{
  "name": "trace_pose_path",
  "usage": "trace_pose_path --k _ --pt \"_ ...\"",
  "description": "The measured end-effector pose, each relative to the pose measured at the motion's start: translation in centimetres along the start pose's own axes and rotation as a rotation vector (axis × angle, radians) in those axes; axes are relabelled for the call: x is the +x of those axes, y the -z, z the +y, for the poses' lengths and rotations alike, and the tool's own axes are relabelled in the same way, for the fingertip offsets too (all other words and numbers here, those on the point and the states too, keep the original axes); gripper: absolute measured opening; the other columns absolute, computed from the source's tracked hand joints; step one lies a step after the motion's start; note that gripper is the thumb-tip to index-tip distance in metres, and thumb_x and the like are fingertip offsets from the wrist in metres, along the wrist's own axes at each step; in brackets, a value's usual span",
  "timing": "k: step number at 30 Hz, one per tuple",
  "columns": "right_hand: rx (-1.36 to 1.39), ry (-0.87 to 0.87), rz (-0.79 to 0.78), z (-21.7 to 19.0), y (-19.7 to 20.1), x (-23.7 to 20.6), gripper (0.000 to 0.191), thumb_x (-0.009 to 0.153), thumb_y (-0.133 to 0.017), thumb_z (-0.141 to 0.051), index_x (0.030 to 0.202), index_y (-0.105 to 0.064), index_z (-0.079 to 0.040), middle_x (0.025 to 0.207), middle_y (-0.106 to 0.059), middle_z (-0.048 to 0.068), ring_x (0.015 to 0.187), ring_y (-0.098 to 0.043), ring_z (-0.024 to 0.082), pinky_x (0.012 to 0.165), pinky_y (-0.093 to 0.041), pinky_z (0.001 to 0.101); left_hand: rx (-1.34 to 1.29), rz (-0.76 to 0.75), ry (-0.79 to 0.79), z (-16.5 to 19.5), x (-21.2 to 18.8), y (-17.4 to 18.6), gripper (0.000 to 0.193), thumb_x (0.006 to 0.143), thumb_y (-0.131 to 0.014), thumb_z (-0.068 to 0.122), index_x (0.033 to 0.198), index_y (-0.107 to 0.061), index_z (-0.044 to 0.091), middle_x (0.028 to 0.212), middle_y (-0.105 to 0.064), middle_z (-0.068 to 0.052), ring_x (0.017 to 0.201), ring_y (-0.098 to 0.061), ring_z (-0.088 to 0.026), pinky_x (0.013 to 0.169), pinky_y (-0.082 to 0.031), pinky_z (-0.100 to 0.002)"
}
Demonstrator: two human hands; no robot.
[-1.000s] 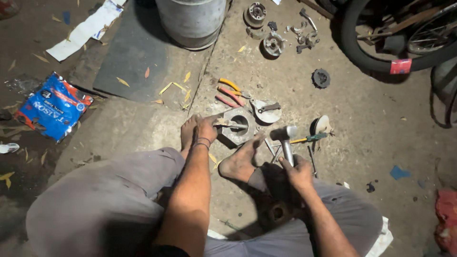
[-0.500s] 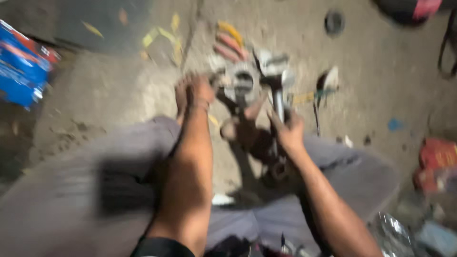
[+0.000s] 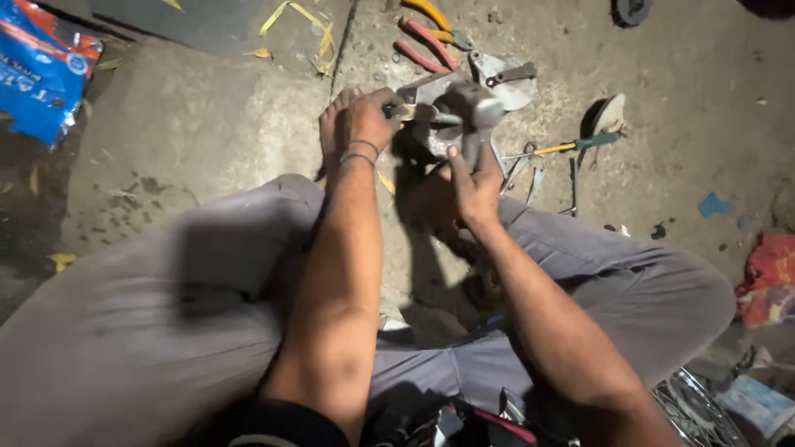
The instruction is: The person sits on the ground and hammers a metal bushing into a hexagonal fixture on the floor, then fits the part into a scooter brake plate and tightens it with a spanner, working the component by hand between strikes.
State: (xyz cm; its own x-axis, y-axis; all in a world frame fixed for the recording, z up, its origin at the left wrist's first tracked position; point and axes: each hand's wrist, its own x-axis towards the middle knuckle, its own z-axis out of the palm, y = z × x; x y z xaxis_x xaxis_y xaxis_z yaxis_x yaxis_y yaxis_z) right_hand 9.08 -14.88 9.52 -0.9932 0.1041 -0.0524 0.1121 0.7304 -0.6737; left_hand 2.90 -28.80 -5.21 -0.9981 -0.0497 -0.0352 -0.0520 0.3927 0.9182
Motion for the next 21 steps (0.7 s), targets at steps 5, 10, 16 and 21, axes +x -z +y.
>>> trace_pose_path --k 5,10,16,21 --pt "-0.07 -0.095 -0.146 -0.9 -1.2 0.1 0.038 0.094 -0.075 -0.032 0.101 -0.063 0.004 0.075 -0.067 0.018 0.067 -0.065 0.027 0.067 -0.051 0.0407 0.021 -0.015 0.032 0.4 0.1 0.2 0.018 0.074 -0.082 0.015 0.09 -0.078 0.017 0.088 -0.076 -0.011 0.085 -0.071 -0.034 0.074 -0.054 -0.043" --pt "0.041 -0.372 -0.051 -2.3 0.6 0.7 0.036 0.093 -0.075 -0.035 0.1 -0.068 0.0 0.066 -0.062 0.01 0.059 -0.059 0.021 0.056 -0.047 0.039 0.11 -0.022 0.015 0.9 -0.3 0.0 0.02 0.078 -0.085 0.023 0.095 -0.076 0.016 0.09 -0.075 -0.012 0.09 -0.068 -0.036 0.084 -0.051 -0.044" --pt "0.307 0.041 0.141 -2.7 3.7 1.6 0.023 0.102 -0.072 -0.023 0.1 -0.063 -0.001 0.085 -0.064 0.0 0.074 -0.057 0.011 0.065 -0.049 0.0316 0.208 0.002 -0.026 1.1 -1.1 0.3 0.018 0.083 -0.077 0.018 0.101 -0.074 0.017 0.1 -0.075 -0.01 0.097 -0.069 -0.034 0.087 -0.052 -0.044" --pt "0.249 0.113 -0.042 0.0 0.3 1.1 0.027 0.098 -0.076 -0.018 0.114 -0.063 0.0 0.102 -0.066 0.009 0.09 -0.061 0.022 0.079 -0.052 0.0354 0.275 -0.009 0.029 2.0 -1.3 0.4 0.024 0.082 -0.074 0.014 0.105 -0.075 0.018 0.105 -0.075 -0.009 0.098 -0.068 -0.035 0.086 -0.052 -0.044"
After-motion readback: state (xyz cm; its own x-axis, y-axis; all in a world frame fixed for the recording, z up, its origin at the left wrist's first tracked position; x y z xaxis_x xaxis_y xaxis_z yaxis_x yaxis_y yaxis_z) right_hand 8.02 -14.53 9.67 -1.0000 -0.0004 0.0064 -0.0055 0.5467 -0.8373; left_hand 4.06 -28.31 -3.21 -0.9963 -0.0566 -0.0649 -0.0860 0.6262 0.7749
